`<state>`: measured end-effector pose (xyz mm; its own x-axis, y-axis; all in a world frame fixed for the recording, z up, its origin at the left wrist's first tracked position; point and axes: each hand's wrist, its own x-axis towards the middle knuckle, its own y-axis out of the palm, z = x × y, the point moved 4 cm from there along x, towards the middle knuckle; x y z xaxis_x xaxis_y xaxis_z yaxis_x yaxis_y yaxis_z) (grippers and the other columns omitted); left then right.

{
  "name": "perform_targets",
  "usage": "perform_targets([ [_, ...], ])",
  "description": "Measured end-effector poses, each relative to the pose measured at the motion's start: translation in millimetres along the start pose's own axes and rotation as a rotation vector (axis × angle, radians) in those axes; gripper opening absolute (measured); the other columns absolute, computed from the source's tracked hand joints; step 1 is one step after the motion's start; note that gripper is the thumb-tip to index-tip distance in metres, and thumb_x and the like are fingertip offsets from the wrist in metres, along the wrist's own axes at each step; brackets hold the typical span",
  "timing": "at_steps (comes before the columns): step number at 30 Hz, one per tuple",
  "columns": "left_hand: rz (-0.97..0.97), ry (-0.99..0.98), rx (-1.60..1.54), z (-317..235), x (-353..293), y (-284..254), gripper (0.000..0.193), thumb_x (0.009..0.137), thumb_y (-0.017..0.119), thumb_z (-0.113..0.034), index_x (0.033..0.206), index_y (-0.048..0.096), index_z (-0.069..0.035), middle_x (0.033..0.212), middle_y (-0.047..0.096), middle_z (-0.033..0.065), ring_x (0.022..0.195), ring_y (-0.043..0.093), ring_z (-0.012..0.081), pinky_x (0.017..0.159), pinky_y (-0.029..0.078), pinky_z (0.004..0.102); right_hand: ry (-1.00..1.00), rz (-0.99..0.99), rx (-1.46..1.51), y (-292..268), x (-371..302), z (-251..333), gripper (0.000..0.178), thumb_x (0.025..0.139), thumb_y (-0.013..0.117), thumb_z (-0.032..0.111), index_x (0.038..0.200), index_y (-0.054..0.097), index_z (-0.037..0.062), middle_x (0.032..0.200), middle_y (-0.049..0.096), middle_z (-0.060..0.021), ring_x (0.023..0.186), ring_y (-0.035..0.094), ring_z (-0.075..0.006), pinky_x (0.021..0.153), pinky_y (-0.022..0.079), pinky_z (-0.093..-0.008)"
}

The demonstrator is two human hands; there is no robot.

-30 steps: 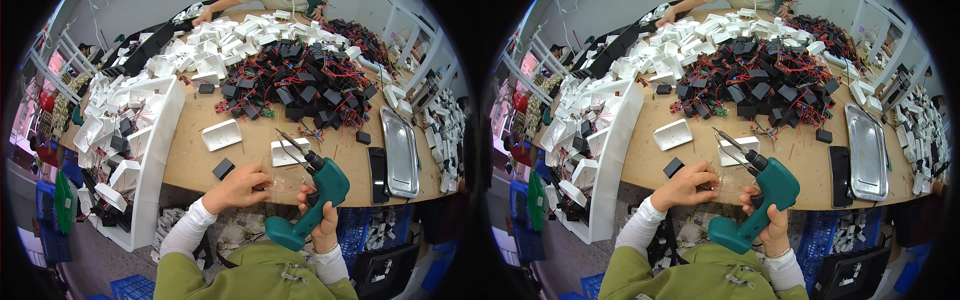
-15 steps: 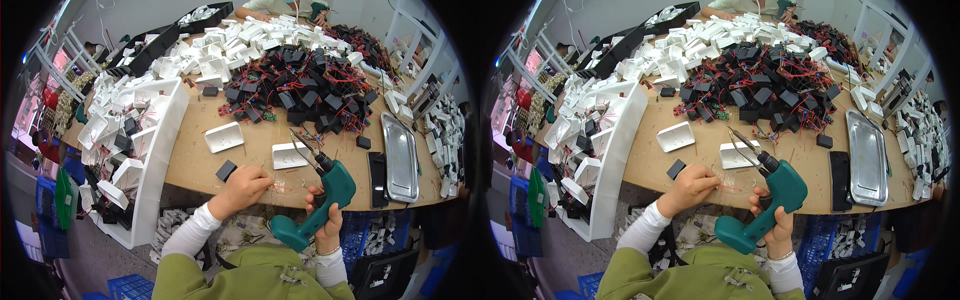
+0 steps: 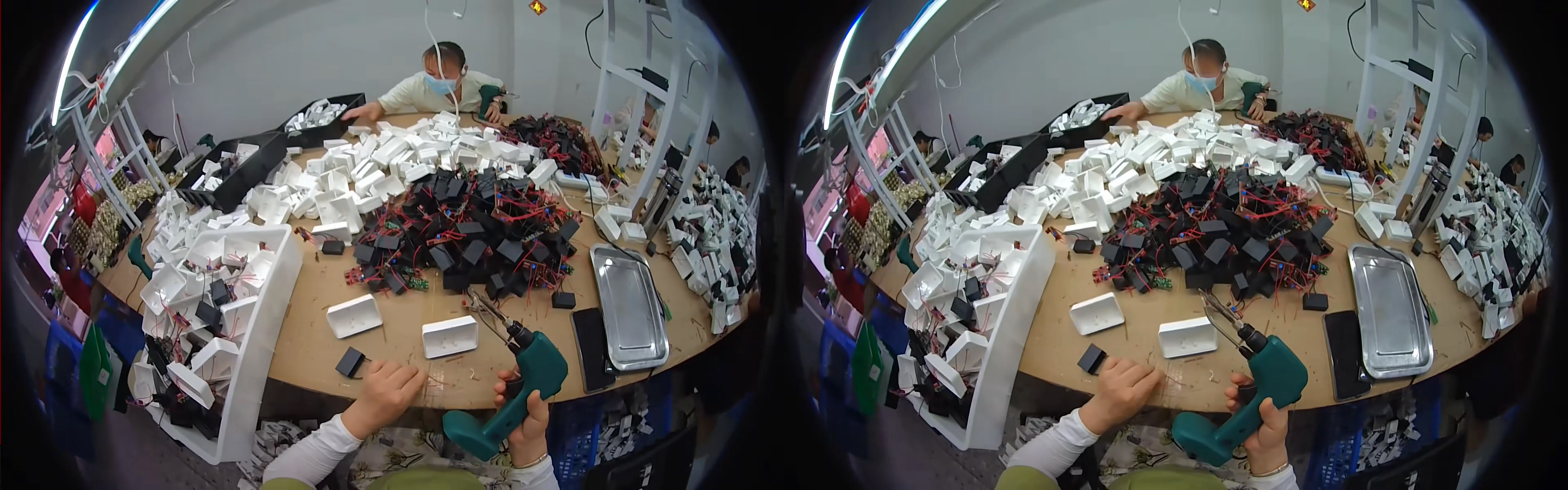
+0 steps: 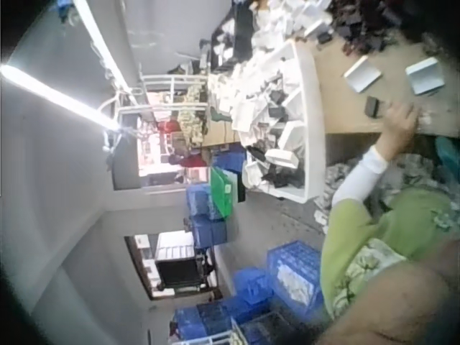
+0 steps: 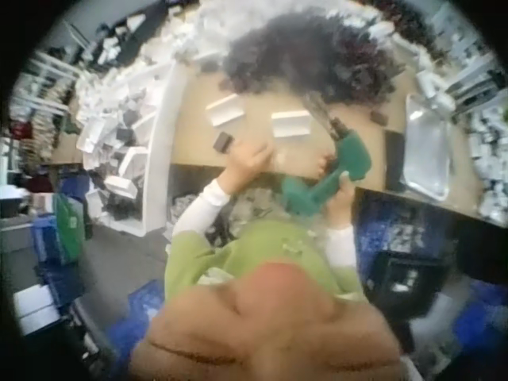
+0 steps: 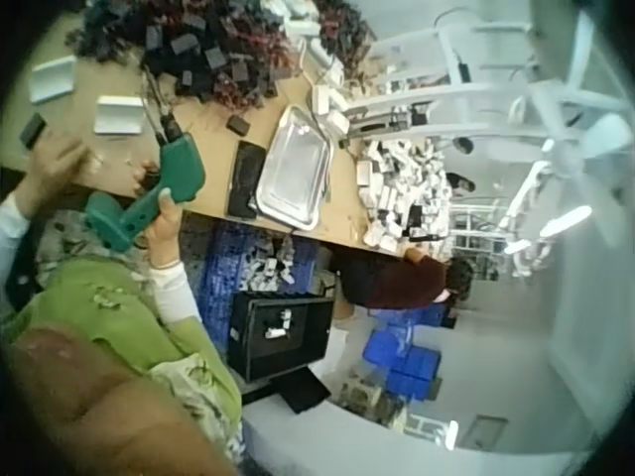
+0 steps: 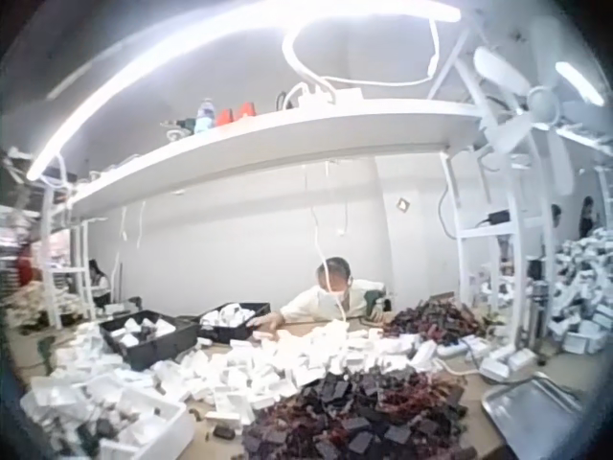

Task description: Soldering electronic components and wires into white plastic housings at a factory workbench.

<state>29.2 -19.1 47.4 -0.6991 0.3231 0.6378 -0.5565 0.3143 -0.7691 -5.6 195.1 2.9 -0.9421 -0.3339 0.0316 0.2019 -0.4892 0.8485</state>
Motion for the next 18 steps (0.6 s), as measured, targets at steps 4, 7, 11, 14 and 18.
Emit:
perform_targets([
  [4,0.022,-0.144,-0.240,8,-8,3,0.020,0.067,0.062,-0.003,0.087,0.058,-0.001,0.082,0.054,0.0101,0.067,0.055,0.0239,0.060,0.044,0.0319,-0.003,0.002,-0.026,-3,0,1,0.061,0.076,0.066,0.030,0.122,0.037,0.0017,0.110,0.049,-0.0171,0.090,0.056,-0.0228,0.075,0.051,-0.0301],
  [7,-0.004,-0.340,-0.286,13,-6,-6,0.016,0.072,0.062,-0.003,0.086,0.058,0.001,0.088,0.052,0.0138,0.069,0.054,0.0265,0.061,0.045,0.0326,-0.016,-0.029,-0.015,-12,2,-1,0.063,0.075,0.067,0.031,0.122,0.039,0.0016,0.109,0.051,-0.0192,0.090,0.058,-0.0255,0.074,0.051,-0.0326],
  [11,0.061,-0.385,-0.306,21,-15,-1,0.018,0.069,0.064,-0.004,0.086,0.058,0.000,0.081,0.053,0.0107,0.069,0.053,0.0257,0.062,0.043,0.0324,-0.032,-0.022,-0.039,-10,1,1,0.061,0.074,0.067,0.031,0.121,0.040,0.0026,0.108,0.052,-0.0181,0.089,0.058,-0.0243,0.073,0.051,-0.0322],
  [14,-0.067,-0.185,0.003,17,-11,-14,0.019,0.064,0.065,-0.004,0.082,0.060,-0.004,0.075,0.054,0.0054,0.066,0.051,0.0210,0.059,0.036,0.0324,-0.033,0.004,-0.049,-12,-3,3,0.061,0.076,0.065,0.031,0.122,0.037,0.0019,0.108,0.050,-0.0178,0.090,0.057,-0.0232,0.074,0.051,-0.0315],
  [18,-0.156,-0.296,0.095,21,-22,-13,0.018,0.067,0.064,-0.004,0.084,0.058,-0.003,0.077,0.053,0.0071,0.068,0.051,0.0243,0.060,0.037,0.0344,-0.045,0.028,-0.001,-12,-7,4,0.061,0.079,0.063,0.029,0.123,0.033,0.0005,0.110,0.048,-0.0181,0.092,0.056,-0.0227,0.076,0.051,-0.0312],
])
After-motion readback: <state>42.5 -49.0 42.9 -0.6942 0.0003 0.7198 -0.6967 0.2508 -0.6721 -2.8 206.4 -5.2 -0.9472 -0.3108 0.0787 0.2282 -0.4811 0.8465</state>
